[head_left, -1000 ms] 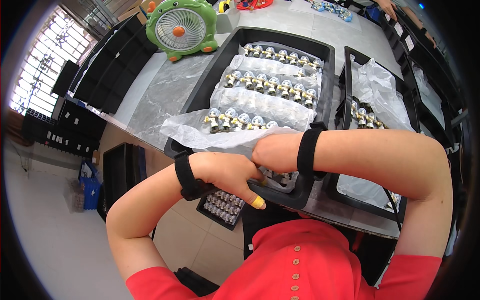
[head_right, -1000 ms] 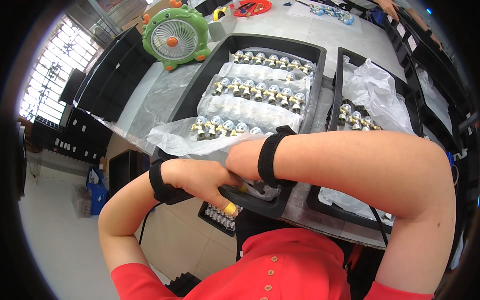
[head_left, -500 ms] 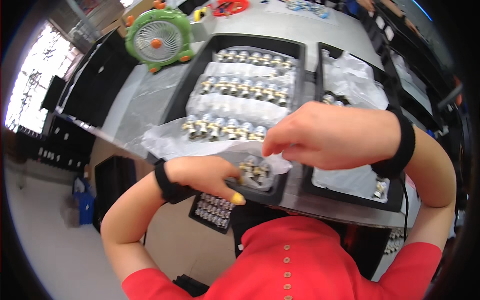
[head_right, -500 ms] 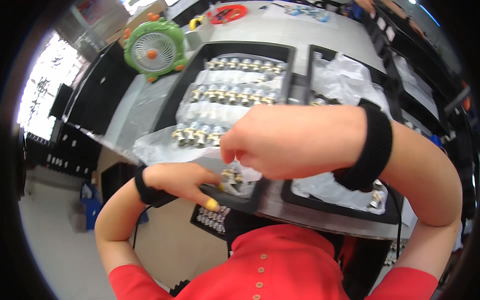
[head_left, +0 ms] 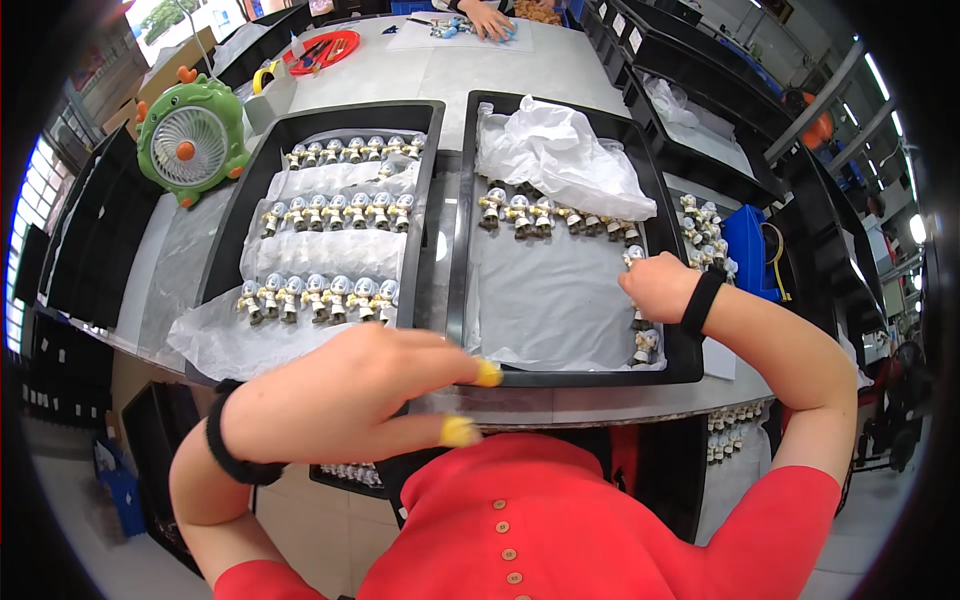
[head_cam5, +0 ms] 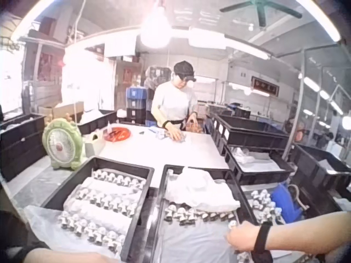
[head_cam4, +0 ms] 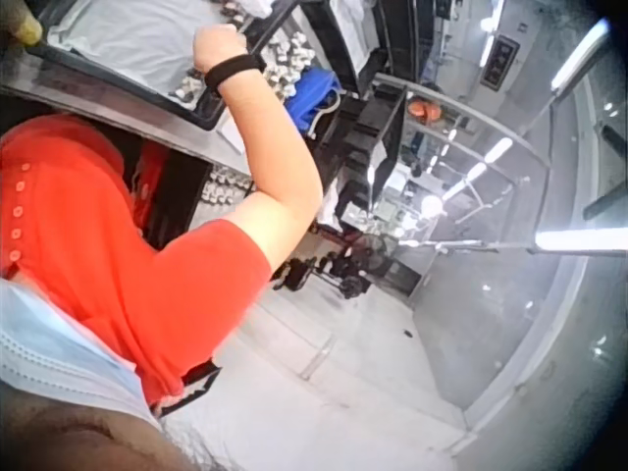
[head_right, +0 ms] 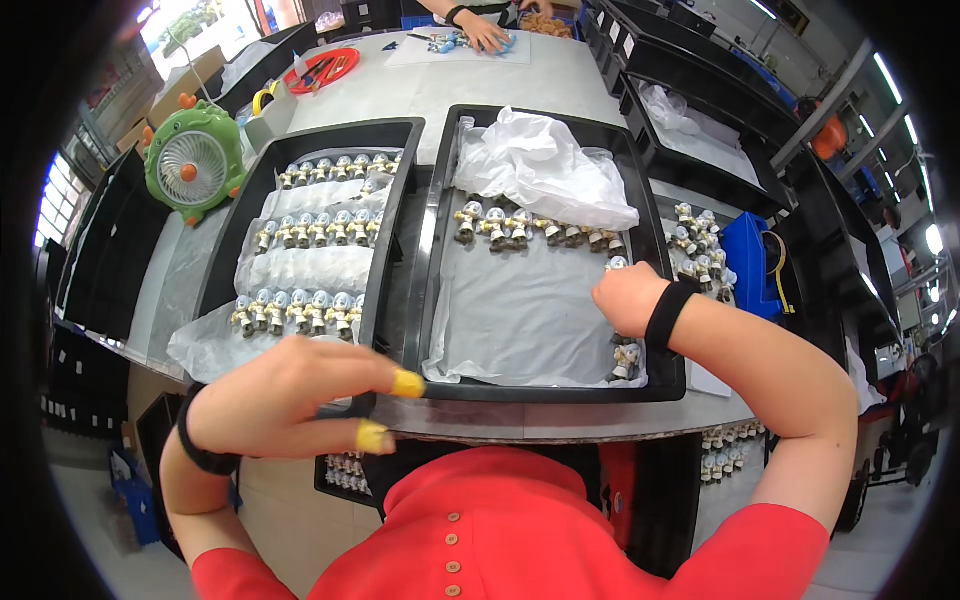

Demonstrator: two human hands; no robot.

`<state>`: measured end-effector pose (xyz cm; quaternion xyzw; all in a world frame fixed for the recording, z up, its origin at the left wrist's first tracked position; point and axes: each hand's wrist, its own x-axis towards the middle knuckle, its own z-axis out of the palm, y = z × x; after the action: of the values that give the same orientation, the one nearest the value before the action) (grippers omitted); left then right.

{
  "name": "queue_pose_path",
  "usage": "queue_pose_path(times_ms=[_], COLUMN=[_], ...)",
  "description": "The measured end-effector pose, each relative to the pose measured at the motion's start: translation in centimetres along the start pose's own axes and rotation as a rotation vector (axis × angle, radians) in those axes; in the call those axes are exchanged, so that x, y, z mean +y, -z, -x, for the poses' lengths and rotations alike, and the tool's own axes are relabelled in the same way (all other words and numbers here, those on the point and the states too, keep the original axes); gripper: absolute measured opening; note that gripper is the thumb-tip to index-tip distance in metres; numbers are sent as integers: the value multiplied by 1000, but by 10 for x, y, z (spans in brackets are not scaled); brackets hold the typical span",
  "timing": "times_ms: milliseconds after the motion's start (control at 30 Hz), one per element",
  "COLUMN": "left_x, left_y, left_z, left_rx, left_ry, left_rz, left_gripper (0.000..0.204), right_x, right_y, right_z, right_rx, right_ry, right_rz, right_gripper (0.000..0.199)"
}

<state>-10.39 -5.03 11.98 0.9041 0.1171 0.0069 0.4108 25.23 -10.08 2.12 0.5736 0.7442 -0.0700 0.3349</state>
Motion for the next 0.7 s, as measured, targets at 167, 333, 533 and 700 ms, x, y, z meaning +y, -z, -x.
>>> queue_pose_path(times_ms=[167, 333, 533, 700], left_x=[1, -24, -58, -73], left_y=[-15, -23, -27, -35], left_z=[-49, -86, -102, -106], left_rx=[172, 259, 309, 324], left_ry=[-78, -33, 103, 103], left_rz=[379, 820, 935, 1037], left_gripper=[31, 27, 31, 30], right_x=[-3, 5, 11, 5], right_y=[-18, -27, -34, -2], right_z=[-11, -18, -29, -23], right_rx=[-28, 79, -43, 212], right_ry=[-39, 11, 38, 145], right_rz=[-67, -196, -294, -506], right_gripper=[21, 35, 39, 37])
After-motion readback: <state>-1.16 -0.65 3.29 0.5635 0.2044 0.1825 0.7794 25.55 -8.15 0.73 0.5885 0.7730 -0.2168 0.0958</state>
